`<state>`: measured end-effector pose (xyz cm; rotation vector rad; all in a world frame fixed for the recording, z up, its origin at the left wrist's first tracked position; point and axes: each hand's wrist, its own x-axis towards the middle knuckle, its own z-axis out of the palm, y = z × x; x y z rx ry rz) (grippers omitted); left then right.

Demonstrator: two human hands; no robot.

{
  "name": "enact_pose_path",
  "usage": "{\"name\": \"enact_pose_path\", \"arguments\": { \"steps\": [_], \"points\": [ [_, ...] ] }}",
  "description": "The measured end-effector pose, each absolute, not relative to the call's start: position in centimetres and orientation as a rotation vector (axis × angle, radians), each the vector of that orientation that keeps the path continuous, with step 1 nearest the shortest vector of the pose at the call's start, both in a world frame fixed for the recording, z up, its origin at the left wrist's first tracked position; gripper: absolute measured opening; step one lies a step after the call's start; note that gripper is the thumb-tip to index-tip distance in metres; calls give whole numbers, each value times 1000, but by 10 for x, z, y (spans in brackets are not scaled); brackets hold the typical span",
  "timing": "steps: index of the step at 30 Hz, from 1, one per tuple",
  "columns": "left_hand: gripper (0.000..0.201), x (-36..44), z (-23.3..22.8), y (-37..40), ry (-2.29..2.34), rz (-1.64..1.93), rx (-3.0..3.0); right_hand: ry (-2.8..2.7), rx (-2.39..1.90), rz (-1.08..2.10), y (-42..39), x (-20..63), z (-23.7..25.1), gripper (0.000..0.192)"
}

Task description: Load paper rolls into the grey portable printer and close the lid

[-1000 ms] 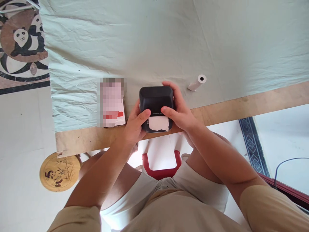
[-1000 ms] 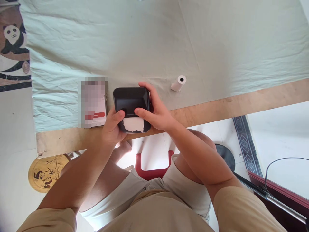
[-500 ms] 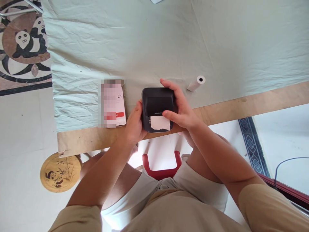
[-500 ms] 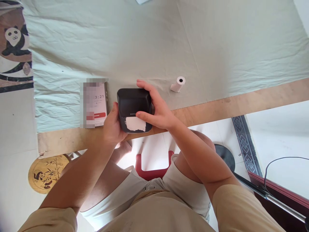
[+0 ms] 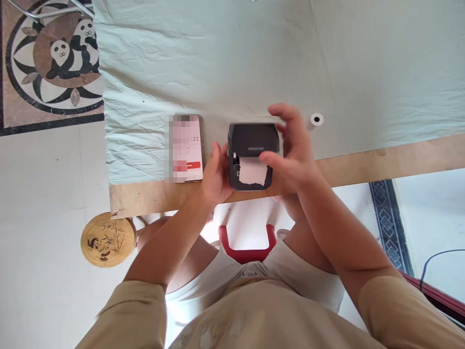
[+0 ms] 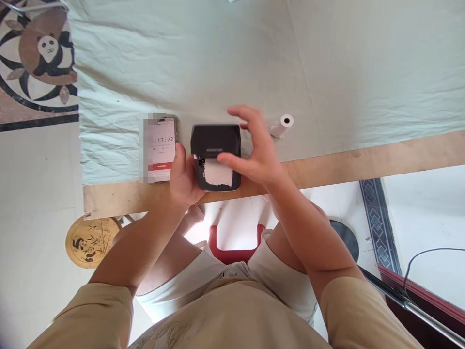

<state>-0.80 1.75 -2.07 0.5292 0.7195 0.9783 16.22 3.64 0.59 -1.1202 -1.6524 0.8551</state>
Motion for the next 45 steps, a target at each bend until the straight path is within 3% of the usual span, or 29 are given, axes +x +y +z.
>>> {"name": "enact_pose_path", "arguments": {
  "steps": [3,8,12,17,21,26,31,33,39,45],
  "points": [
    [41,-9,-19,16,713,967,588,-1509,-1345,582,43,159,18,51],
    [38,-10,-21,14,751,961,592,-1468,-1465,528,47,157,30,40],
    [34,-9,-20,14,753,988,587,-1834,-1558,538,41,157,39,24],
    [32,-6,-21,14,751,1004,604,-2271,-1778,521,33,151,52,20],
    [32,-6,-21,13,744,971,619,-2318,-1795,665,34,150,52,18],
    [35,-7,-19,12,748,949,623,-2212,-1731,716,35,158,49,33],
    [26,-9,-21,13,742,967,577,-1587,-1205,1320,38,180,42,41],
    [30,-11,-23,14,749,960,534,-1322,-1100,1393,43,186,31,45],
    [34,-12,-28,15,741,1008,477,-1062,-1349,1192,52,182,-16,39],
    [36,-7,-30,14,845,1092,505,-1409,-1524,763,41,173,-25,35]
  ]
}}
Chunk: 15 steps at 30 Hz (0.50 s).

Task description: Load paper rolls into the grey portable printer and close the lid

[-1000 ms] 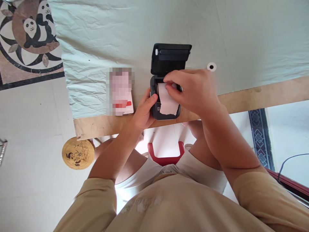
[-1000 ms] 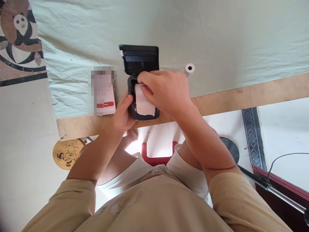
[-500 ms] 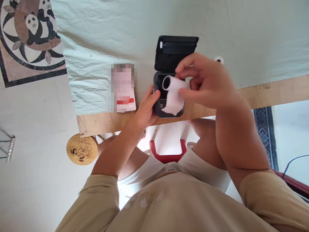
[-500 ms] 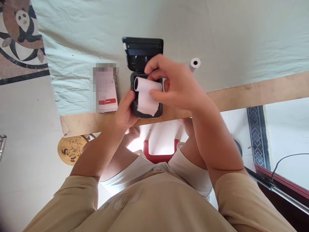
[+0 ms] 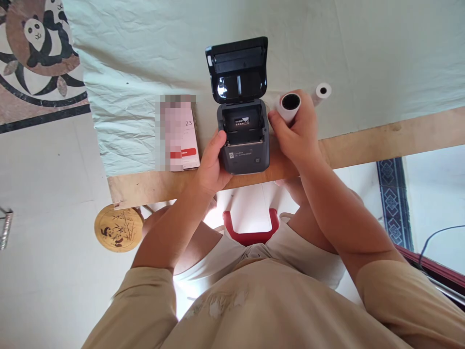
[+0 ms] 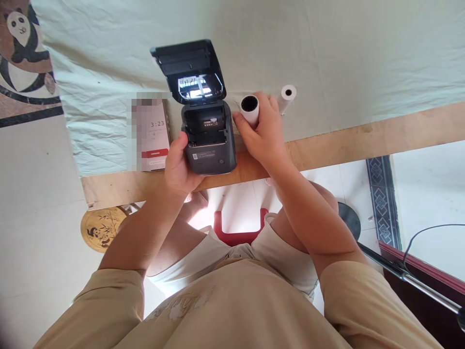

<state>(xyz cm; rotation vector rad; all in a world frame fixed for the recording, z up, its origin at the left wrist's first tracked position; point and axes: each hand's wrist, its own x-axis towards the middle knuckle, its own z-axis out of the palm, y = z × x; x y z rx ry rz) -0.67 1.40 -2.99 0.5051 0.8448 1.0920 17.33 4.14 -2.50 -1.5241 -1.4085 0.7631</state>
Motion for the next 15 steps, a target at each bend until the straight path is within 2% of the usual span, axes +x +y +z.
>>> {"name": "enact_pose_path", "arguments": {
  "steps": [3,9,13,15],
  "points": [
    [39,-5,-29,14,863,1093,491,-1635,-1590,568,39,178,-19,34],
    [34,-7,-26,15,784,1070,494,-1781,-1733,550,41,183,-22,33],
    [33,-10,-28,15,718,1022,503,-1831,-1695,373,32,183,-19,50],
    [30,-10,-29,16,693,1019,504,-1799,-1609,200,27,188,-14,49]
  ]
}}
